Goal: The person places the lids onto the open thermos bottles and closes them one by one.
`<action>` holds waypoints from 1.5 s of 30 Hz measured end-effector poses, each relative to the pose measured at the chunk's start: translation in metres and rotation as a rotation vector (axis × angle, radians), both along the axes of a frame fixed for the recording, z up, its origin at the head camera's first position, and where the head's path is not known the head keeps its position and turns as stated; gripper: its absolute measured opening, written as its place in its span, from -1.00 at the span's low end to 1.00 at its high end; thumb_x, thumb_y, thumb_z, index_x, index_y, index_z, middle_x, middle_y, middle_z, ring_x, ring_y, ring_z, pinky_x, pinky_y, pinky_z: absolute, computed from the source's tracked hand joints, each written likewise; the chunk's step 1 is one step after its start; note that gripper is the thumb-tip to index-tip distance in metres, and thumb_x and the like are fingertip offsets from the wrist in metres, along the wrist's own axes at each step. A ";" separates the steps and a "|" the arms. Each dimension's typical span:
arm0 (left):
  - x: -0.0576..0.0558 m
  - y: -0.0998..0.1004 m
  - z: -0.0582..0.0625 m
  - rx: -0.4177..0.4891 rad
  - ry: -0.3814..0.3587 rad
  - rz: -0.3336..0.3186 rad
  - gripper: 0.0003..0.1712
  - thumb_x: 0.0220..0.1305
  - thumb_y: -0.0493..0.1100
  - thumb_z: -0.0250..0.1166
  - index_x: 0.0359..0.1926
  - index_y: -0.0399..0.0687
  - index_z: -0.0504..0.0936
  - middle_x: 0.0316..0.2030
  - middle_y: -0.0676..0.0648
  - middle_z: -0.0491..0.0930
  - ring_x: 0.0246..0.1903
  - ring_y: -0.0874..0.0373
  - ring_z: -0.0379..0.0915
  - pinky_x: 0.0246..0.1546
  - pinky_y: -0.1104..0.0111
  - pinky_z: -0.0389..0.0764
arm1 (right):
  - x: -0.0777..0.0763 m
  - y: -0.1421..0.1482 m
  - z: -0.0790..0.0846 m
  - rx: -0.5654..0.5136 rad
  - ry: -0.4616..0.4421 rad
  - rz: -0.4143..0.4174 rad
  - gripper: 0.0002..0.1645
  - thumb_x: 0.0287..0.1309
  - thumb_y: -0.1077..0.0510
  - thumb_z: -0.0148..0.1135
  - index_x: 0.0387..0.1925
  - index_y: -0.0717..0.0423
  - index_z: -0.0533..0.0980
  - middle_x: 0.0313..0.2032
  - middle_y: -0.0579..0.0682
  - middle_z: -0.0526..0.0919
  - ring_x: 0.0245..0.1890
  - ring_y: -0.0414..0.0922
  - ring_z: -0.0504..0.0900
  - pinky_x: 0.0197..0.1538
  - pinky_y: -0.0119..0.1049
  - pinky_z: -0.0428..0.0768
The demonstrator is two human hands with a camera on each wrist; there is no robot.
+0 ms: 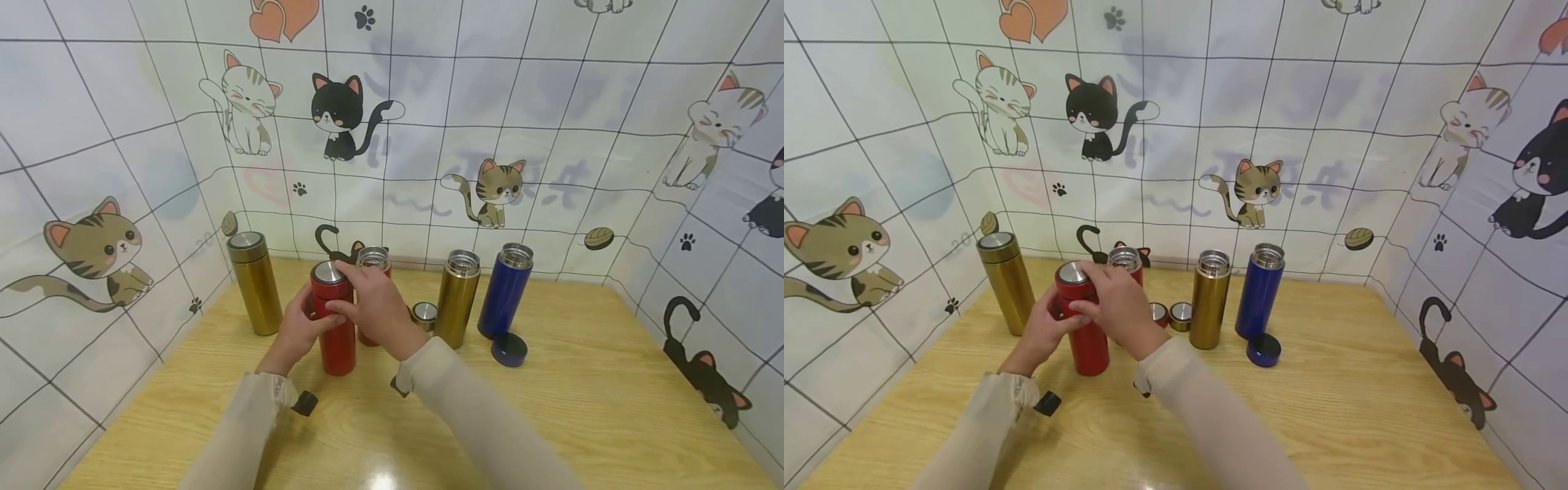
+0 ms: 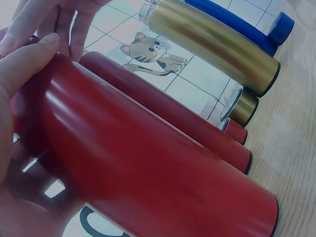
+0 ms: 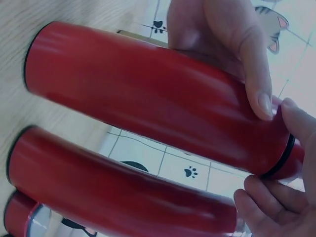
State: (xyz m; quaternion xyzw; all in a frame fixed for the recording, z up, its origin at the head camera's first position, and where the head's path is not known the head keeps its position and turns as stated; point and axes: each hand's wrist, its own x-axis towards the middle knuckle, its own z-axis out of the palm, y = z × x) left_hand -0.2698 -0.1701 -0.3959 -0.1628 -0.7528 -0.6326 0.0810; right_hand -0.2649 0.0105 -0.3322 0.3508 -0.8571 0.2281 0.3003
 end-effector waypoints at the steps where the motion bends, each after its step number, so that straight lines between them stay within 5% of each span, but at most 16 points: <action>1: 0.000 -0.001 0.000 0.002 0.002 -0.002 -0.20 0.12 -0.12 0.47 0.35 0.10 0.31 0.15 -0.13 0.47 0.12 -0.08 0.39 0.14 0.00 0.45 | 0.001 0.000 0.000 0.019 0.030 -0.023 -0.18 0.01 -0.12 0.47 0.26 0.11 0.44 -0.16 0.02 0.64 -0.17 -0.07 0.55 -0.13 -0.28 0.61; 4: -0.001 -0.002 0.000 0.008 0.016 -0.011 -0.20 0.11 -0.11 0.47 0.35 0.10 0.32 0.16 -0.11 0.46 0.13 -0.07 0.38 0.14 -0.01 0.45 | 0.004 -0.002 0.001 0.066 0.100 -0.073 -0.20 0.01 -0.17 0.45 0.22 0.13 0.46 -0.19 0.03 0.64 -0.19 -0.07 0.58 -0.19 -0.29 0.64; 7: -0.001 -0.004 0.000 0.008 0.027 -0.024 -0.20 0.11 -0.13 0.47 0.35 0.08 0.32 0.16 -0.12 0.46 0.13 -0.08 0.38 0.12 0.00 0.46 | 0.005 -0.003 0.001 0.057 0.064 -0.071 -0.21 0.03 -0.17 0.44 0.22 0.11 0.43 -0.12 0.03 0.63 -0.13 -0.07 0.58 -0.15 -0.27 0.64; 15: -0.002 -0.004 0.003 -0.015 0.007 -0.052 -0.18 0.12 -0.14 0.47 0.36 0.07 0.31 0.17 -0.12 0.46 0.10 -0.10 0.42 0.08 0.05 0.51 | -0.004 -0.004 -0.004 -0.182 -0.460 0.155 -0.09 0.20 0.02 0.34 0.45 -0.04 0.07 0.25 0.00 0.36 0.21 -0.09 0.39 0.20 -0.16 0.46; 20: -0.003 -0.003 0.002 -0.012 0.002 -0.069 -0.17 0.13 -0.22 0.46 0.38 0.05 0.29 0.19 -0.14 0.45 0.12 -0.09 0.40 0.09 0.08 0.51 | -0.014 -0.003 -0.004 -0.223 -0.575 0.277 0.03 0.17 0.12 0.34 0.51 -0.22 -0.04 0.29 -0.03 0.33 0.24 -0.10 0.36 0.23 -0.12 0.42; 29: -0.004 -0.003 0.003 -0.010 -0.004 -0.062 -0.18 0.13 -0.35 0.41 0.38 -0.08 0.26 0.19 -0.23 0.44 0.13 -0.14 0.39 0.12 0.04 0.47 | -0.018 -0.004 -0.003 -0.236 -0.559 0.299 -0.09 0.10 0.17 0.43 0.43 -0.12 0.20 0.26 -0.05 0.42 0.23 -0.10 0.42 0.24 -0.11 0.42; 45: -0.001 -0.003 0.000 -0.011 0.000 -0.037 -0.19 0.15 -0.16 0.45 0.38 0.12 0.28 0.20 -0.09 0.45 0.16 -0.05 0.37 0.16 0.03 0.44 | 0.007 -0.009 -0.006 -0.196 -0.247 0.019 -0.15 0.01 0.03 0.50 0.34 -0.05 0.35 0.12 -0.02 0.55 0.13 -0.09 0.48 0.15 -0.15 0.50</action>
